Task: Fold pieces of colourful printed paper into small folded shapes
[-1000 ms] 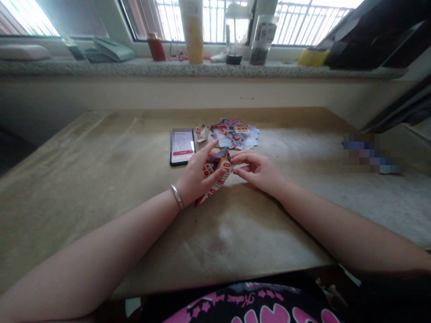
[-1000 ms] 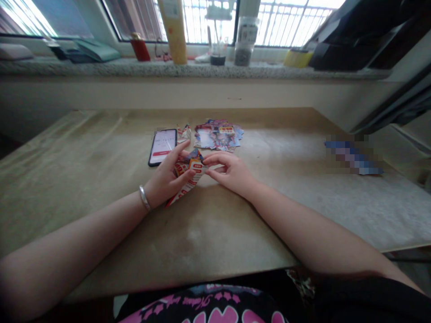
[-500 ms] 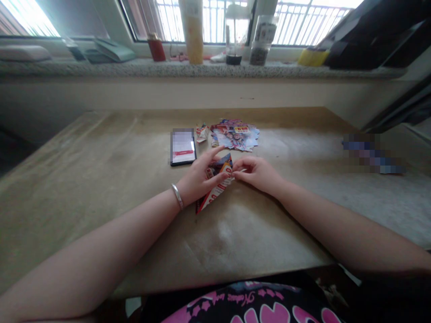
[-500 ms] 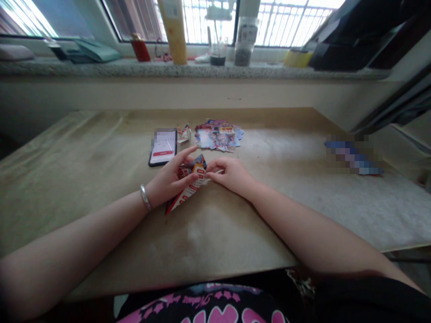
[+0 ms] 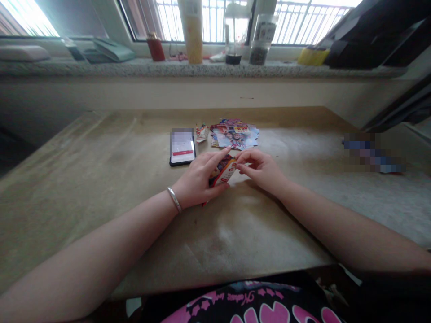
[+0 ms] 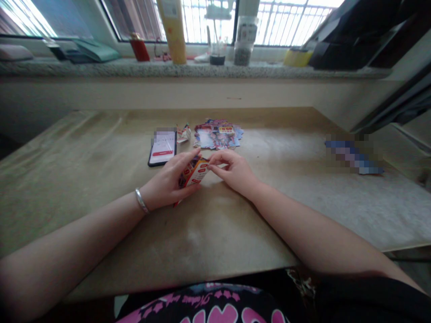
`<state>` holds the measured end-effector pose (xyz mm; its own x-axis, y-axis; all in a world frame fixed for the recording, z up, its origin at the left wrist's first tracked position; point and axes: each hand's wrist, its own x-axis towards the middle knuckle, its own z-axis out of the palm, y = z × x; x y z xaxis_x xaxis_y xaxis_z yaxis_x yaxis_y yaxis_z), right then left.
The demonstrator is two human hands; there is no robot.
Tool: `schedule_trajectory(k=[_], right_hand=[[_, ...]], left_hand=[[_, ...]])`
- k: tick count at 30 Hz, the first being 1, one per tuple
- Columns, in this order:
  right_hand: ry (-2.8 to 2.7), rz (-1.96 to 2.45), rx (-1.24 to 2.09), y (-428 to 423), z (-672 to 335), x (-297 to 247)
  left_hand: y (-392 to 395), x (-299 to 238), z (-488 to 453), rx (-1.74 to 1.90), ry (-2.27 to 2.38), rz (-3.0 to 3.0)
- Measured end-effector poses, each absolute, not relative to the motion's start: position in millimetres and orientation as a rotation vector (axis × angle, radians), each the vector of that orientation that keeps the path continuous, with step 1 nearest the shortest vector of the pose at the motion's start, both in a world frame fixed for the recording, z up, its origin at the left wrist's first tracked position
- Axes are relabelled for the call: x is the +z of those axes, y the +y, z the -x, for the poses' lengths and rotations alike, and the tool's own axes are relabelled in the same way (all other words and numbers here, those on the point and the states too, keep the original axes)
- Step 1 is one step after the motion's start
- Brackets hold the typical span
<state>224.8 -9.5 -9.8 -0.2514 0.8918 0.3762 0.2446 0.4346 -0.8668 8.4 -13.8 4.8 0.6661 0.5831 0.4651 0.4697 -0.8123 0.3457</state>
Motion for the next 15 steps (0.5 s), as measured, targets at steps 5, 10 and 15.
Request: schedule_trajectory(k=[5,10,15], right_hand=[[-1.828,0.938,0.652,-15,-225,-4],[-1.906,0.868,0.419,-23,-223,5],[-1.832,0.847,0.414,-28,-219,6]], left_hand=[[-16,4,-13,0.855,0.924,-2.749],[-19,0,-16,1.054,0.922,-2.643],[-20,-2,-17,1.190,0.894,-2.534]])
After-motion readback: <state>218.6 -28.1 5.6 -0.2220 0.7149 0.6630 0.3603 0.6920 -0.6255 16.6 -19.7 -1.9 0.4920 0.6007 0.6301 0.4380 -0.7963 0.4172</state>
